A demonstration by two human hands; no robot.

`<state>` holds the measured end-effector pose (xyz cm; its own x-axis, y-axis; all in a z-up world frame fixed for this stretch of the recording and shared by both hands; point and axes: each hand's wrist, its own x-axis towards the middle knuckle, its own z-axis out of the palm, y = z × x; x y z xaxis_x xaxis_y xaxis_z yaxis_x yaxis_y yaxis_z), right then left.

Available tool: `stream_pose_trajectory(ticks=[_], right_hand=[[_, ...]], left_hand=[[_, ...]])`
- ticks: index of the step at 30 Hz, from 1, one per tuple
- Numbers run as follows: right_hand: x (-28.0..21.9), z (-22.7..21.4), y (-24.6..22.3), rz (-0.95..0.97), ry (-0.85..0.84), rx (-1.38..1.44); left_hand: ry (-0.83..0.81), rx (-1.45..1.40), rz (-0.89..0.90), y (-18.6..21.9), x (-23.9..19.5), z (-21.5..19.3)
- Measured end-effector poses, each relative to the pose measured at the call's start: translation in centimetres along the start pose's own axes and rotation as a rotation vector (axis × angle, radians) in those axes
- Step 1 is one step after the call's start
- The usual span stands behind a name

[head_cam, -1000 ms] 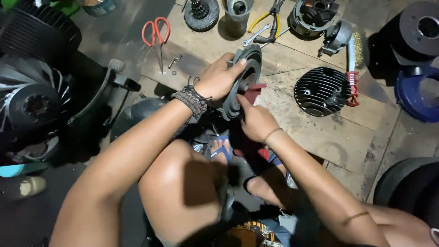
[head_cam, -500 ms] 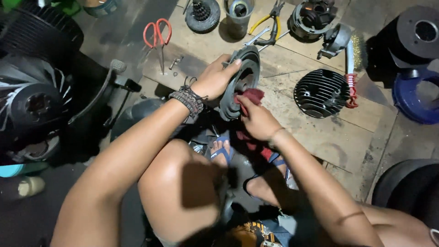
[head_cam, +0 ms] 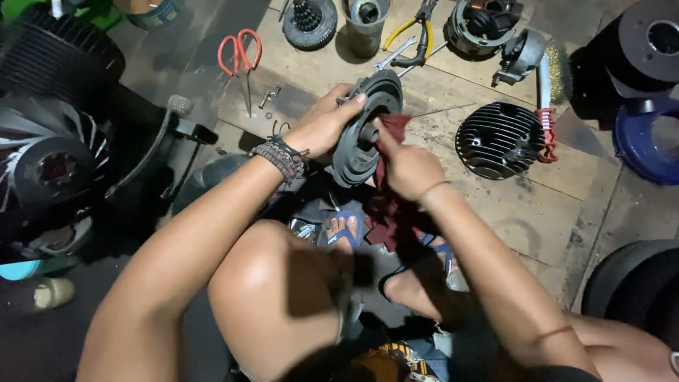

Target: Wiping and cleaning a motorcycle clutch bell with a cloth on a workbench.

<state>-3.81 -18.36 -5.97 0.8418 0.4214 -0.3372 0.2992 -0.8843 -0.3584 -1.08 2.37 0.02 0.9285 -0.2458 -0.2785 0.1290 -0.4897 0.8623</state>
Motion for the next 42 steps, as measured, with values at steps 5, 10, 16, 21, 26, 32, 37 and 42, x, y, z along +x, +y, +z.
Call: stream_pose_trajectory(ticks=[5, 10, 16, 21, 26, 32, 37, 42], right_hand=[[-0.1, 2.2, 0.0, -0.008, -0.132, 0.025], [-3.2, -2.7, 3.4, -0.032, -0.190, 0.490], [-0.8, 1.3, 2.9, 0.218, 0.382, 1.519], [-0.3, 5.7, -1.9, 0.019, 0.119, 0.190], [-3.9, 1.3, 0.0, -0.096, 0.054, 0.598], [-3.2, 6.0, 6.4, 0.388, 0.537, 1.525], [-1.6, 6.3, 0.3, 0.357, 0.705, 2.002], [-0.5, 8.8, -1.8, 0.054, 0.146, 0.627]], left_hand=[[-0.012, 0.027, -0.044, 1.2, -0.6, 0.6], [0.018, 0.025, -0.046, -1.0, 0.7, 0.3], [0.020, -0.006, -0.005, -0.5, 1.2, 0.1], [-0.026, 0.057, 0.062, 1.2, -0.6, 1.2], [-0.005, 0.096, 0.089, 0.4, 0.8, 1.8], [-0.011, 0.054, 0.152, -1.0, 1.7, 0.9], [-0.035, 0.053, 0.183, -1.0, 1.2, 0.7], [-0.050, 0.048, 0.162, -1.5, 0.7, 0.5]])
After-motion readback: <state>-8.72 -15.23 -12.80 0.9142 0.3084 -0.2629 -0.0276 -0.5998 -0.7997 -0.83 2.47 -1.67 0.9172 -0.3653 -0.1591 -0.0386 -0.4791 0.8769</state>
